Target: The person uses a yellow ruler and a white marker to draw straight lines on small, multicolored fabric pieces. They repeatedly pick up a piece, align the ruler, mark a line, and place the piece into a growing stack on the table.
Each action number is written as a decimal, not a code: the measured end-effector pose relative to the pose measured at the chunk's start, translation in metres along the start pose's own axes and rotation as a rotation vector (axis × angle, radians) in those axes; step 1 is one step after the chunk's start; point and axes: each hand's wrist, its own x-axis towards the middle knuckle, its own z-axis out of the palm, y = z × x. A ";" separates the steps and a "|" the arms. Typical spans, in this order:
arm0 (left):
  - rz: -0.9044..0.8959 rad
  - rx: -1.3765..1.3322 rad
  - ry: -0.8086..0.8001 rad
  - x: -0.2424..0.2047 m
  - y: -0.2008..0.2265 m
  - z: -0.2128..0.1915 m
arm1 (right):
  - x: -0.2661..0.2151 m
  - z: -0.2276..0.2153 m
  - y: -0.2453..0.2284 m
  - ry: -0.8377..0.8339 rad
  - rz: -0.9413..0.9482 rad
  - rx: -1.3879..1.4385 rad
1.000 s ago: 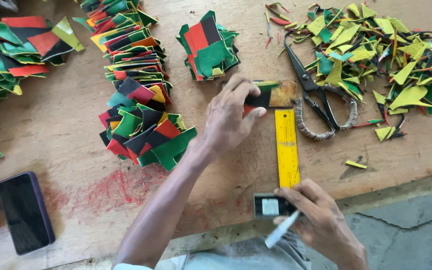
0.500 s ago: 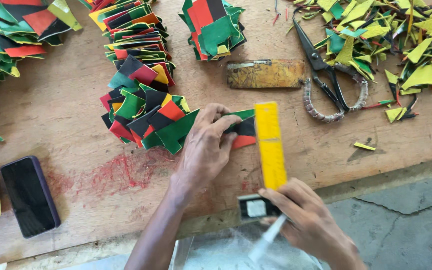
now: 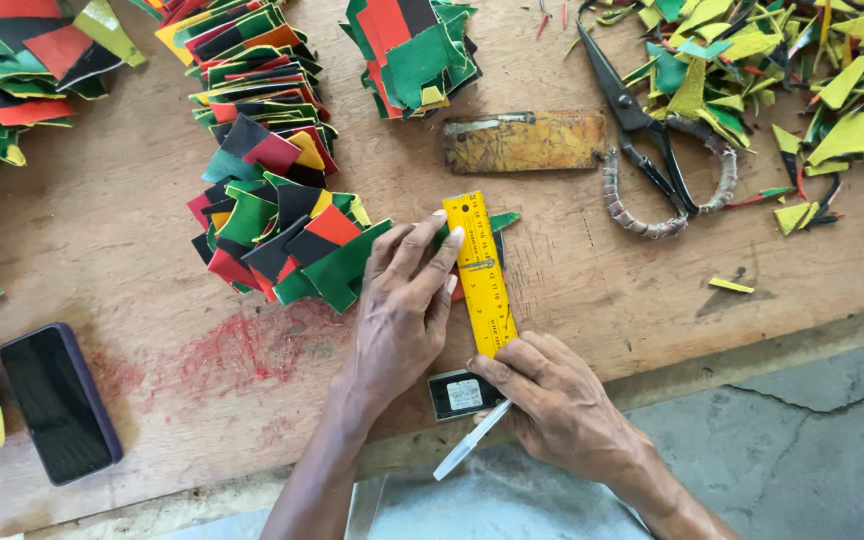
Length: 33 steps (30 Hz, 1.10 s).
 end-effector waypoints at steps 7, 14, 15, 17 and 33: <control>-0.007 -0.026 -0.048 0.001 0.000 -0.002 | 0.000 0.000 0.001 0.004 0.004 0.001; -0.026 -0.013 -0.065 0.000 0.000 -0.001 | -0.001 0.000 0.001 0.005 0.011 -0.001; -0.028 -0.012 -0.066 0.000 0.000 -0.001 | 0.000 0.000 0.001 0.008 0.008 0.000; -0.028 -0.005 -0.066 0.000 0.001 -0.001 | 0.000 0.000 0.002 0.009 0.009 0.005; -0.026 0.056 -0.135 -0.001 0.001 -0.002 | -0.001 0.003 0.005 0.009 0.006 -0.004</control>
